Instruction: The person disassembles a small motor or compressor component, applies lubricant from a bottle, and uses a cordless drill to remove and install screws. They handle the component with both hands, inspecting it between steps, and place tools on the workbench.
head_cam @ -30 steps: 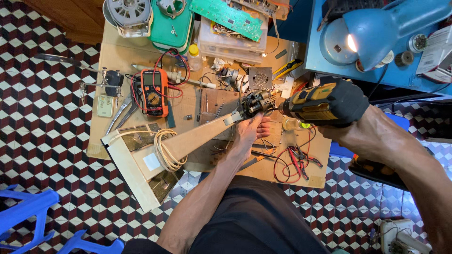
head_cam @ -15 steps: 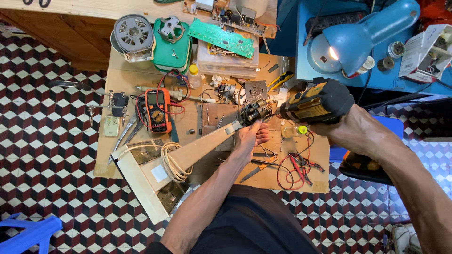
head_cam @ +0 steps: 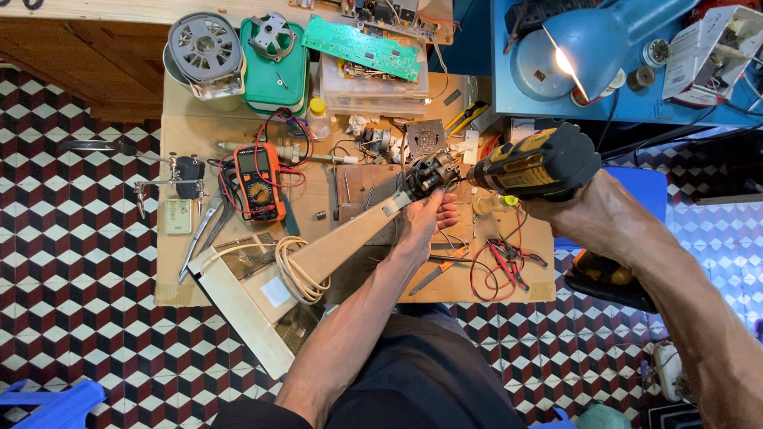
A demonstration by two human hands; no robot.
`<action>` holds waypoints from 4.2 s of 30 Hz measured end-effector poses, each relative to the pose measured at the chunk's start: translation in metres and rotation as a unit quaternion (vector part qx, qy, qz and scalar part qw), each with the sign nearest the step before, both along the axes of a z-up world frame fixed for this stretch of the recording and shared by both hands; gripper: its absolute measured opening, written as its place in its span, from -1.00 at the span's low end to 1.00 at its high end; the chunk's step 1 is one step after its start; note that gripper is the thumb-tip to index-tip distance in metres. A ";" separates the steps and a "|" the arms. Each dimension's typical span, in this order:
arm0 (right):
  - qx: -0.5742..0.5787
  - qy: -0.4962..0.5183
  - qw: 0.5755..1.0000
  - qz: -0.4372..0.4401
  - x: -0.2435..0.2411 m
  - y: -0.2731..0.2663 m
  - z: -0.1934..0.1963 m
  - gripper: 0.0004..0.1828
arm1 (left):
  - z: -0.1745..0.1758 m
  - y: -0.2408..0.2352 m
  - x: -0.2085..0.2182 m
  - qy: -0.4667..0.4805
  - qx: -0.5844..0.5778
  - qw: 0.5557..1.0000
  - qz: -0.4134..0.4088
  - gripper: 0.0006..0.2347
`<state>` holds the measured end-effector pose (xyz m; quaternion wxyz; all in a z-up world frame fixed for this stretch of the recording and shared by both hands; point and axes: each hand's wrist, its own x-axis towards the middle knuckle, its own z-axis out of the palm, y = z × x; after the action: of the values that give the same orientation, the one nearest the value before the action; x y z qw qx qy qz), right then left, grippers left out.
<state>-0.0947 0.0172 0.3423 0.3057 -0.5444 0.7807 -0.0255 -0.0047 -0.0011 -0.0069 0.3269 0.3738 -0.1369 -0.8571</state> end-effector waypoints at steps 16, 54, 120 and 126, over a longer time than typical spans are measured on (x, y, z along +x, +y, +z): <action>0.040 0.121 0.991 -0.027 0.009 0.032 0.024 -0.53 | -0.010 0.001 -0.003 0.013 -0.012 1.000 0.023 -0.63; -0.177 -0.212 0.861 -0.428 0.004 0.208 -0.079 -0.71 | 0.107 0.049 0.042 0.278 0.202 0.936 0.081 -0.86; -0.205 0.080 0.974 0.053 -0.036 0.187 -0.130 -0.68 | 0.055 0.004 0.036 0.313 0.265 0.911 0.027 -0.82; -0.142 -0.015 0.986 -0.089 -0.025 0.162 -0.108 -0.71 | 0.053 0.007 0.036 0.313 0.267 0.911 0.032 -0.82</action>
<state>-0.1196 0.1793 0.2347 0.2341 -0.5103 0.8096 -0.1712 0.0314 0.0061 0.0466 0.2679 0.1636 0.2184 -0.9240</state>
